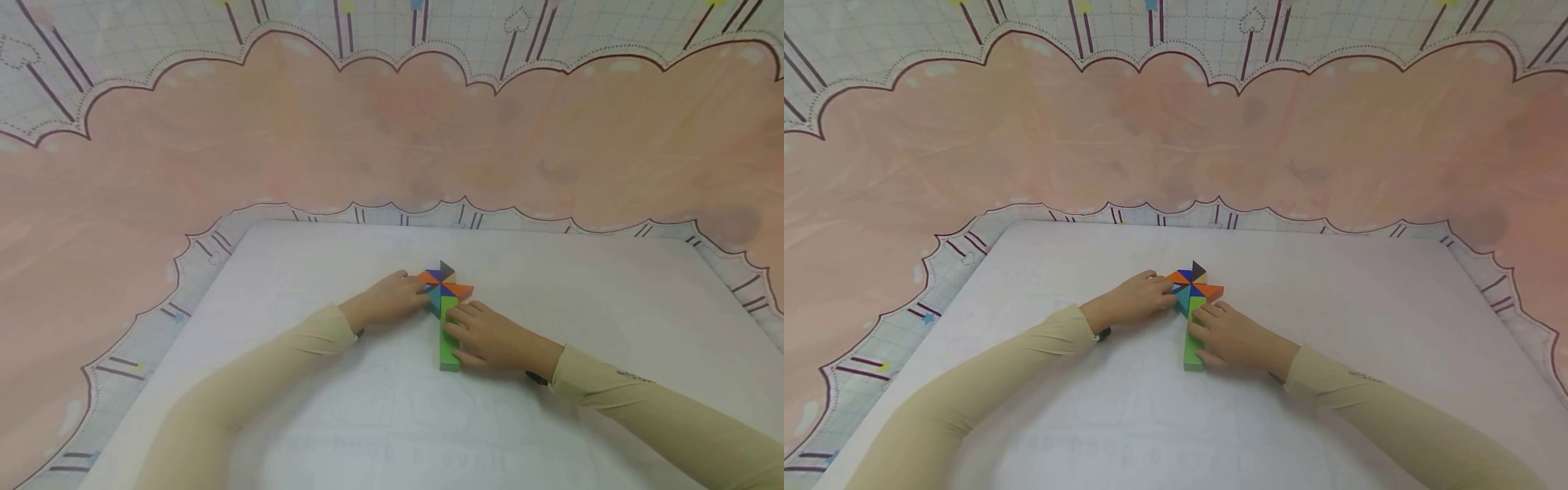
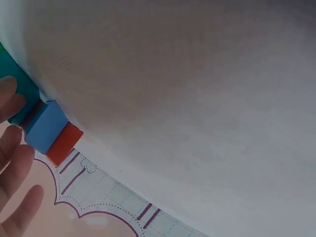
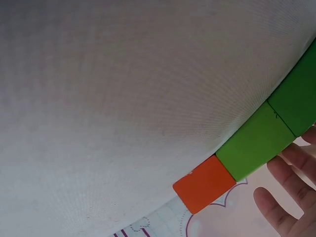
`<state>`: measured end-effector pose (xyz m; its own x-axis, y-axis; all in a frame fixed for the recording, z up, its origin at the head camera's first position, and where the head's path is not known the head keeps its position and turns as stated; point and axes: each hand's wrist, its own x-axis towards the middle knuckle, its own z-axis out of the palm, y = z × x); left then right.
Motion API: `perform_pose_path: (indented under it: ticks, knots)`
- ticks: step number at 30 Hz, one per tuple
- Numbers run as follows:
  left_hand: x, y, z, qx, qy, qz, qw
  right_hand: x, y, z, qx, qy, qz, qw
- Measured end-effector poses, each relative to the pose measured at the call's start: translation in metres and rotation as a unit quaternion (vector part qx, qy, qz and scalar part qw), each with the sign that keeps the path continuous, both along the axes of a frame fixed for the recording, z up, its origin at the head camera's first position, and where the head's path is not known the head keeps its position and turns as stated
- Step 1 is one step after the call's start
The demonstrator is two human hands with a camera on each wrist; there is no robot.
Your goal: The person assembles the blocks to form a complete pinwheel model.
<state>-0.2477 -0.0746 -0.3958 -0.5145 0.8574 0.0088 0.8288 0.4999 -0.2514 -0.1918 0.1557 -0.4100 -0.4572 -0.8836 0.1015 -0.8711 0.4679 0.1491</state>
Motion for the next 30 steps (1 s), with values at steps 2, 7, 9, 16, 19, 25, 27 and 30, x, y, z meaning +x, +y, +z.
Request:
perform_pose_path:
  ticks: [2, 7, 9, 16, 19, 25, 27, 30]
  knots:
    - [0.001, -0.001, 0.003, 0.0, -0.009, 0.008, 0.9999, 0.0, 0.0, 0.0, -0.001, 0.0, 0.001, 1.0]
    - [-0.002, -0.012, 0.01, 0.0, -0.002, 0.027, 0.9996, 0.0, 0.0, 0.0, -0.004, 0.0, 0.003, 1.0]
    - [-0.005, -0.016, 0.01, -0.005, 0.004, 0.035, 0.9994, 0.001, 0.0, 0.001, -0.005, 0.0, 0.002, 1.0]
    - [-0.01, -0.02, 0.006, -0.002, -0.032, 0.041, 0.9986, 0.001, 0.0, 0.002, -0.001, 0.001, 0.0, 1.0]
    - [-0.01, -0.017, 0.004, 0.003, -0.055, 0.046, 0.9974, 0.001, 0.0, 0.002, -0.002, -0.001, 0.001, 1.0]
    - [-0.009, -0.011, 0.005, -0.009, -0.064, 0.059, 0.9962, 0.001, 0.0, 0.001, 0.0, -0.005, -0.003, 1.0]
    - [-0.009, -0.011, 0.005, -0.011, -0.066, 0.063, 0.9958, 0.001, 0.0, 0.001, 0.002, -0.005, -0.005, 1.0]
    - [-0.009, -0.011, 0.005, -0.01, -0.068, 0.064, 0.9956, 0.001, 0.0, 0.001, 0.005, -0.004, -0.007, 1.0]
